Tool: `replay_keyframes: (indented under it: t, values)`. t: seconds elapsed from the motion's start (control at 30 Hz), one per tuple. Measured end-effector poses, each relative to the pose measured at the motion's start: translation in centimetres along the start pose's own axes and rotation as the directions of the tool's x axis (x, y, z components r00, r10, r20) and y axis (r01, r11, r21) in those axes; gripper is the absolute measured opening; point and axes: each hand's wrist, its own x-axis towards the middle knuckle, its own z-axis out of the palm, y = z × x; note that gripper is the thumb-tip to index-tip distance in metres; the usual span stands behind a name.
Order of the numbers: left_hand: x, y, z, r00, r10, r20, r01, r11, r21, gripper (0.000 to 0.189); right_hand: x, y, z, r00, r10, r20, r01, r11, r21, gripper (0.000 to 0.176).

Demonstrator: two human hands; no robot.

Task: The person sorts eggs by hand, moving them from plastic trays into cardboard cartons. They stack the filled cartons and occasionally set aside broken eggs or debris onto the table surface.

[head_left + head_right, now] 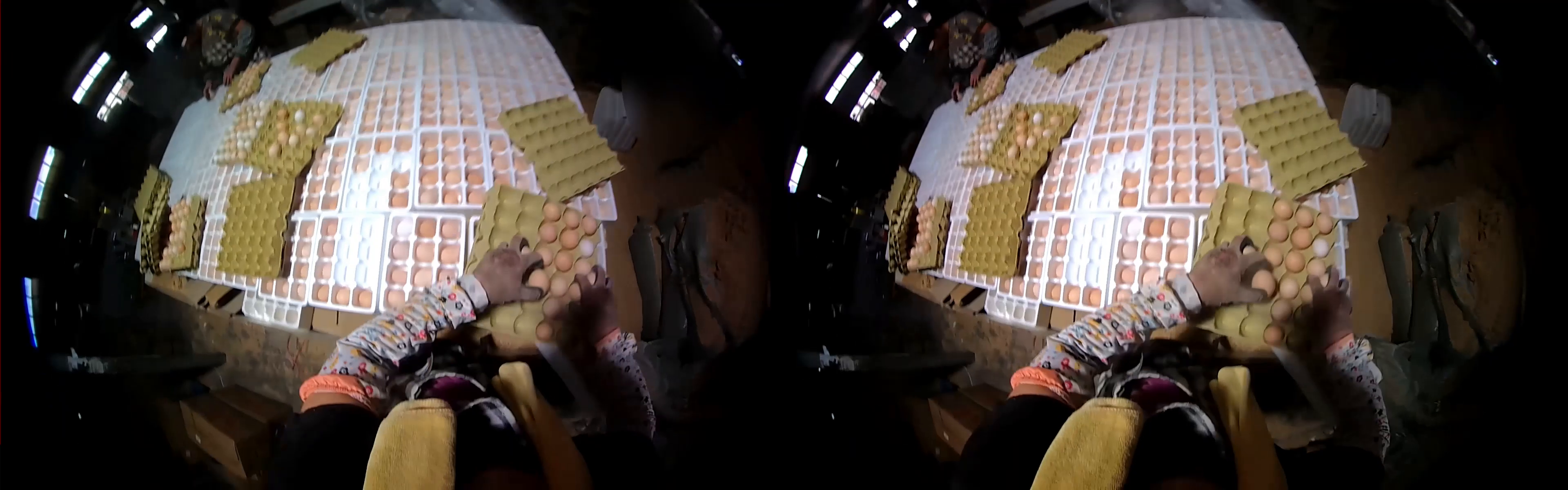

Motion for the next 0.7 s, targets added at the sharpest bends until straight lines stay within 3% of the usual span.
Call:
replay_keyframes:
  t: [0.07, 0.1, 0.13, 0.17, 0.2, 0.23, 0.27, 0.33, 0.4, 0.43, 0.47, 0.5, 0.57, 0.6, 0.67, 0.7]
  values:
    - [-4.7, -1.3, -2.6, 0.999, -0.035, 0.041, 0.044, 0.969, -0.244, 0.071, 1.1, -0.8, -2.2, 0.987, 0.052, 0.149, -0.069, 0.992, 0.110, 0.061]
    - [-7.8, -3.9, -1.1, 0.994, 0.054, -0.094, -0.064, 0.993, -0.103, 0.069, 1.6, -0.5, -2.6, 0.982, 0.044, 0.183, -0.059, 0.995, 0.076, 0.059]
    - [-10.9, -6.1, -1.2, 0.988, 0.048, -0.149, -0.060, 0.995, -0.077, 0.068, 1.9, -0.1, -2.4, 0.978, 0.051, 0.202, -0.061, 0.997, 0.045, 0.057]
    - [-13.9, -8.3, -1.4, 0.978, 0.041, -0.203, -0.053, 0.997, -0.051, 0.067, 2.2, 1.1, -1.7, 0.967, 0.102, 0.234, -0.142, 0.976, 0.162, 0.054]
    - [-16.8, -10.1, -3.3, 0.977, -0.087, -0.193, 0.054, 0.984, -0.170, 0.067, 2.6, 1.4, -1.7, 0.952, 0.156, 0.264, -0.227, 0.937, 0.265, 0.050]
    - [-19.4, -12.2, -5.7, 0.961, -0.196, -0.196, 0.163, 0.971, -0.172, 0.067, 2.7, -0.2, -3.1, 0.977, 0.125, 0.170, -0.181, 0.911, 0.372, 0.042]
    - [-21.8, -14.5, -7.8, 0.933, -0.300, -0.197, 0.268, 0.948, -0.173, 0.067, 3.8, -2.7, -4.7, 0.968, 0.137, 0.209, -0.232, 0.806, 0.545, 0.039]
    - [-24.8, -20.1, -10.0, 0.905, -0.283, -0.318, 0.342, 0.928, 0.146, 0.064, 6.1, -10.1, -7.3, 0.942, 0.153, 0.300, -0.336, 0.494, 0.802, 0.033]
    - [-24.9, -23.7, -12.0, 0.947, -0.293, -0.129, 0.319, 0.893, 0.316, 0.057, 9.2, -18.5, -6.5, 0.968, -0.176, 0.180, 0.022, 0.771, 0.636, 0.026]
    - [-24.3, -25.5, -12.1, 0.988, -0.141, -0.057, 0.151, 0.861, 0.486, 0.051, 10.4, -21.6, -4.4, 0.962, -0.226, 0.152, 0.091, 0.794, 0.601, 0.028]
    - [-23.7, -27.2, -11.8, 0.997, -0.061, 0.040, 0.029, 0.836, 0.548, 0.053, 11.5, -24.6, -2.9, 0.939, -0.202, 0.279, -0.081, 0.657, 0.750, 0.030]
    - [-22.7, -28.8, -11.7, 0.994, -0.012, 0.111, -0.048, 0.850, 0.524, 0.056, 12.5, -30.2, -0.1, 0.921, -0.170, 0.349, -0.258, 0.403, 0.878, 0.033]
    - [-21.2, -29.5, -12.6, 0.972, -0.008, 0.237, -0.114, 0.859, 0.499, 0.059, 12.9, -35.5, 3.2, 0.941, -0.296, 0.164, 0.020, 0.533, 0.846, 0.038]
    - [-20.7, -30.1, -12.8, 0.980, -0.030, 0.194, -0.054, 0.910, 0.412, 0.059, 12.7, -37.3, 5.9, 0.929, -0.364, 0.062, 0.183, 0.598, 0.781, 0.039]
    - [-19.6, -31.2, -13.1, 0.988, -0.086, 0.126, 0.058, 0.975, 0.214, 0.057, 12.9, -39.1, 10.1, 0.845, -0.529, 0.077, 0.447, 0.778, 0.441, 0.040]
    - [-18.9, -31.1, -13.5, 0.990, -0.138, 0.014, 0.136, 0.986, 0.093, 0.054, 13.7, -40.0, 7.7, 0.878, -0.462, 0.121, 0.356, 0.802, 0.479, 0.035]
